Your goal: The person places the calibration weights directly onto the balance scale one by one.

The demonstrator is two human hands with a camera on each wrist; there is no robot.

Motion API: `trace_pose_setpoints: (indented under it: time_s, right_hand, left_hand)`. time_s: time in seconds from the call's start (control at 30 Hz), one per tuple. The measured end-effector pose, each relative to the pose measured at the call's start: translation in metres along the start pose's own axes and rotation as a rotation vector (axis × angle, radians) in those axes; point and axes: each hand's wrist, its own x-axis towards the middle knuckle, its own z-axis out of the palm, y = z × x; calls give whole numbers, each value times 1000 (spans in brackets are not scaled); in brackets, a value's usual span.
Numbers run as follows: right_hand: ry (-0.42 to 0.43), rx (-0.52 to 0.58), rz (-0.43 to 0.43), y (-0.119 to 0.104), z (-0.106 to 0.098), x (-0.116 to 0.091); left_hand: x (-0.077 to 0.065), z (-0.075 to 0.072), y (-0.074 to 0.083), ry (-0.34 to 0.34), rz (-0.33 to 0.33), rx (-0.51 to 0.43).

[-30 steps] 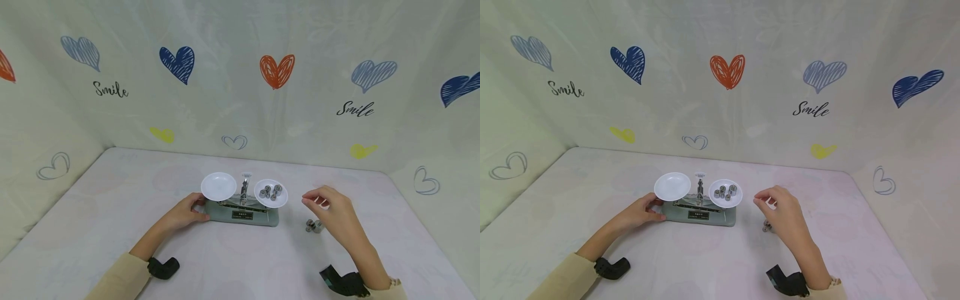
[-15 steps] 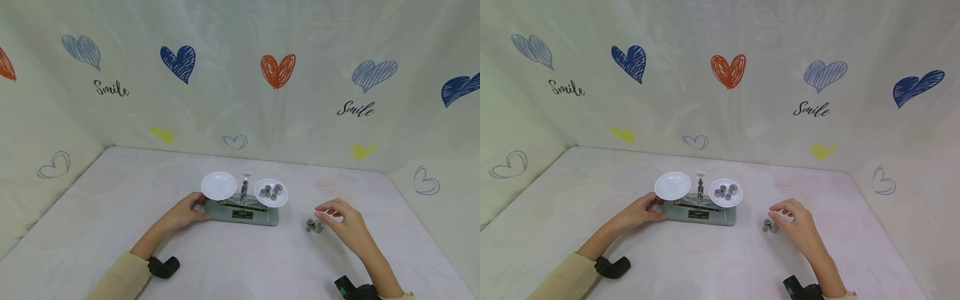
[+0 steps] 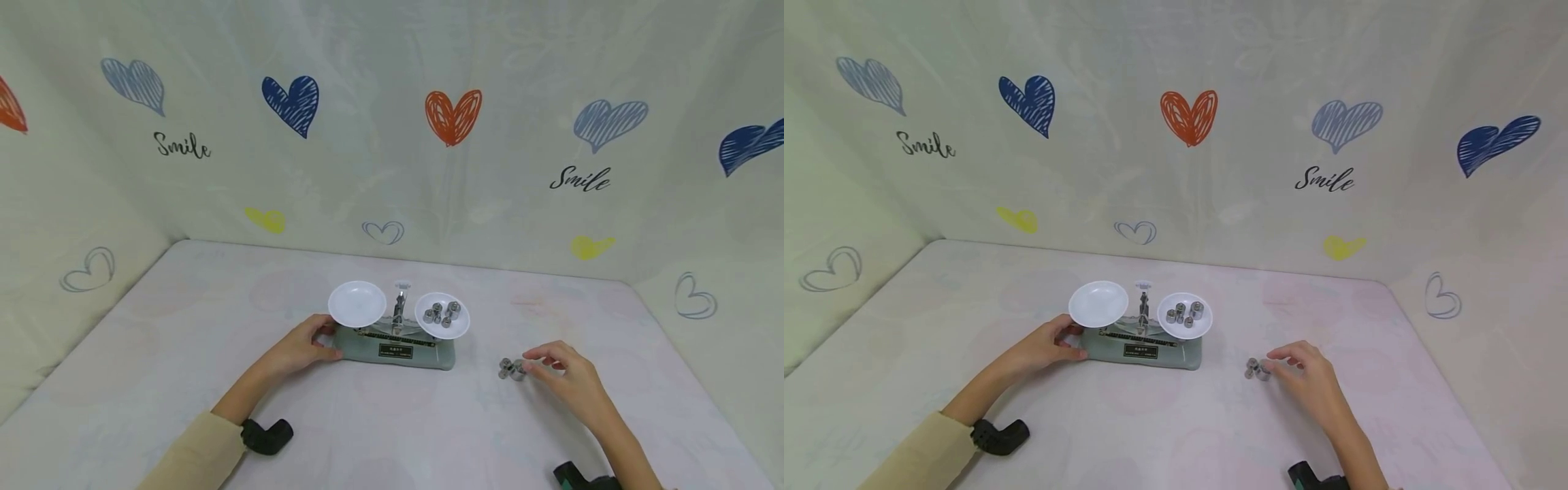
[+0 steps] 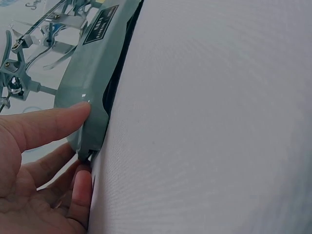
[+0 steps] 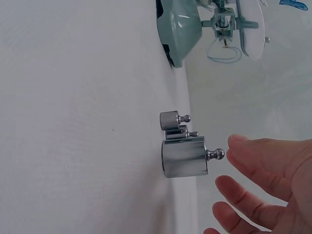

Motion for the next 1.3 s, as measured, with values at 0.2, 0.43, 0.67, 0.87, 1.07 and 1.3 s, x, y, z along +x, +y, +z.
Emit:
trace_pose_setpoints:
  time_s: [0.2,0.43,0.67,0.87,1.07,1.3]
  right_hand:
    - [-3,-32,19,0,3,-1]
    - [-20,-46,40,-2,5,0]
    - [-3,-63,18,-1,7,2]
    - [54,-79,-26,-1,9,3]
    - [87,-86,-60,0,10,2]
    - [124,-94,-93,0,8,3]
  left_hand:
    - [1,1,-1,-2,-2,11]
    - [1,0,-3,-6,8,1]
    - [2,0,-4,-6,2,2]
    - [1,0,-3,-1,-1,6]
    - [1,0,-2,-5,-1,0]
    - [0,0,-1,-4,-10,-13]
